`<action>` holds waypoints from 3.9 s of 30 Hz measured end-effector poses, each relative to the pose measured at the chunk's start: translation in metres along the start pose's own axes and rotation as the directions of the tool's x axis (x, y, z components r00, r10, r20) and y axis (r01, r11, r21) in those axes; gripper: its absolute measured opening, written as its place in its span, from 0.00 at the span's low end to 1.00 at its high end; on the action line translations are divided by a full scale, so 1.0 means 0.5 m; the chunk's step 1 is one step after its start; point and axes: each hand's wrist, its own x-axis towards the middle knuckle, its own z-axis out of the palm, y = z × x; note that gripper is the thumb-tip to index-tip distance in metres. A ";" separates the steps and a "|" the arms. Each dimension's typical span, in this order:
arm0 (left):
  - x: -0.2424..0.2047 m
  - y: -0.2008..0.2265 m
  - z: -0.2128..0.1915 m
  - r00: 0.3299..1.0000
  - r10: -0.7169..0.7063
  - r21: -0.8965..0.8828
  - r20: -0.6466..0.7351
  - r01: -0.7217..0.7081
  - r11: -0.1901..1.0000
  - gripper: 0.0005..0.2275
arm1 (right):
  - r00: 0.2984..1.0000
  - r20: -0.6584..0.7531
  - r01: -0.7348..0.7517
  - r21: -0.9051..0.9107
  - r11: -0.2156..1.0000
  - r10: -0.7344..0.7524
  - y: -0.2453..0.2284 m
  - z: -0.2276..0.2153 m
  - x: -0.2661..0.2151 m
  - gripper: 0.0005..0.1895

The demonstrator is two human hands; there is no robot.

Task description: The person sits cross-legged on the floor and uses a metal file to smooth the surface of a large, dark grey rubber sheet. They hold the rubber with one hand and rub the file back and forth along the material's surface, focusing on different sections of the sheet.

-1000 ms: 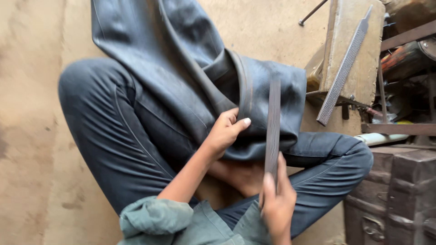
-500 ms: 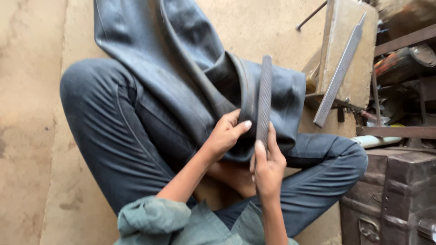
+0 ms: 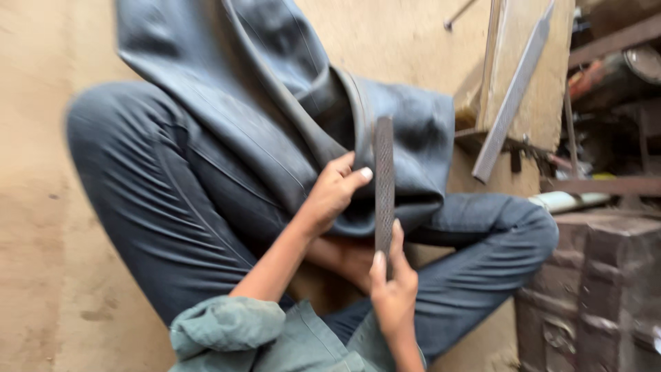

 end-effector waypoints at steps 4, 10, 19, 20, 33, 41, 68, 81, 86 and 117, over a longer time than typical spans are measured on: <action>-0.013 0.016 0.011 0.998 -0.004 -0.043 0.062 0.006 0.999 0.13 | 0.952 0.084 -0.305 0.352 0.885 0.295 -0.031 0.000 0.101 0.32; -0.006 0.001 0.006 0.995 -0.074 -0.003 -0.067 0.074 0.997 0.12 | 0.936 0.081 -0.351 0.246 0.903 0.342 -0.027 -0.039 0.002 0.33; 0.011 -0.018 -0.008 0.994 0.028 0.064 -0.105 -0.021 0.998 0.13 | 0.954 0.058 -0.299 0.145 0.943 0.293 -0.018 0.013 -0.010 0.33; 0.013 -0.006 -0.009 0.997 0.023 0.027 -0.076 -0.021 0.999 0.13 | 0.959 0.080 -0.283 0.213 0.935 0.272 -0.033 0.013 0.036 0.32; 0.015 -0.035 -0.018 0.994 -0.055 -0.064 -0.094 0.049 0.997 0.11 | 0.859 0.140 -0.492 -0.043 0.869 0.493 0.003 -0.109 -0.109 0.39; 0.008 -0.022 -0.021 0.988 -0.029 -0.082 -0.149 0.017 0.996 0.10 | 0.984 0.071 -0.162 0.012 0.987 0.161 0.048 -0.055 -0.144 0.35; -0.007 0.021 0.003 0.994 -0.110 -0.032 0.019 0.111 0.993 0.13 | 0.942 0.142 -0.329 0.582 0.744 0.305 -0.101 -0.011 0.187 0.31; -0.004 0.000 -0.016 0.997 -0.081 0.247 -0.007 0.081 0.966 0.12 | 0.832 0.254 -0.552 0.468 0.690 0.493 0.007 -0.082 -0.102 0.33; -0.019 0.013 -0.021 0.996 -0.027 0.309 0.084 0.000 0.951 0.15 | 0.902 0.211 -0.426 0.573 0.701 0.376 0.015 -0.104 -0.056 0.33; -0.005 0.007 -0.027 0.997 -0.049 0.224 0.053 0.036 0.974 0.06 | 0.971 -0.026 -0.230 0.185 0.955 0.239 0.048 -0.065 -0.092 0.28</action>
